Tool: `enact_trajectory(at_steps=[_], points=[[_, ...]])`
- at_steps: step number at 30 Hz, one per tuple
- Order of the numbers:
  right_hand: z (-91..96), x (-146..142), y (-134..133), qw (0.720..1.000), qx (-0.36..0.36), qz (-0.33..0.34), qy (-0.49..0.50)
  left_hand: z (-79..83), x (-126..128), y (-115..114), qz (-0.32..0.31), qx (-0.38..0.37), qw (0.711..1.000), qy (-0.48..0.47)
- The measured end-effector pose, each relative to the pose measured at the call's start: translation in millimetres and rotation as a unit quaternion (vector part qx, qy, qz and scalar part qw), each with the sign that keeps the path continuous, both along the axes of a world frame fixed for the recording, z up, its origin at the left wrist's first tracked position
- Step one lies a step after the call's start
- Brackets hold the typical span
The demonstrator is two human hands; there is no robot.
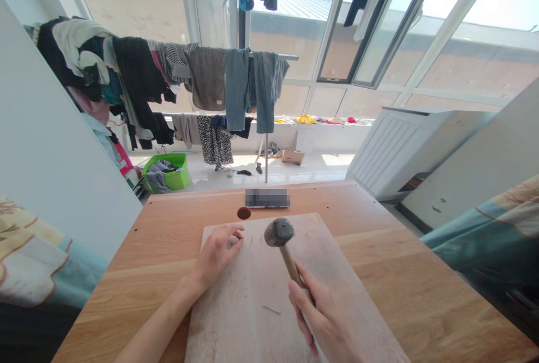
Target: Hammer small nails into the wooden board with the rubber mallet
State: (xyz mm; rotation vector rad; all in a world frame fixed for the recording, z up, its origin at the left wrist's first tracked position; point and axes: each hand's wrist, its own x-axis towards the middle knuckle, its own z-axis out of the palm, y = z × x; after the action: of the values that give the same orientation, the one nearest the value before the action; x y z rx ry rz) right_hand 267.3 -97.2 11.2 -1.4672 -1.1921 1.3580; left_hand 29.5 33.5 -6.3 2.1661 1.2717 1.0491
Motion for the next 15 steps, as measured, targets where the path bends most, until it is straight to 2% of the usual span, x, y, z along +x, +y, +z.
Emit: enact_trajectory(at_steps=[3, 6, 11, 15], points=[[18.5, -16, 12, 0.998, 0.036, 0.044, 0.004, -1.3, 0, 0, 0.011, 0.014, 1.0, 0.002], [25.2, -31, 20, 0.995, 0.058, 0.076, -0.005, -3.5, 0, 1, 0.013, 0.022, 1.0, -0.001], [18.1, -39, 26, 0.993, 0.041, 0.104, -0.029, -7.6, -2, 2, -0.008, 0.0, 1.0, -0.006], [8.3, -19, 11, 0.998, 0.034, 0.058, -0.004, -4.5, -2, 1, 0.001, 0.005, 1.0, 0.012]])
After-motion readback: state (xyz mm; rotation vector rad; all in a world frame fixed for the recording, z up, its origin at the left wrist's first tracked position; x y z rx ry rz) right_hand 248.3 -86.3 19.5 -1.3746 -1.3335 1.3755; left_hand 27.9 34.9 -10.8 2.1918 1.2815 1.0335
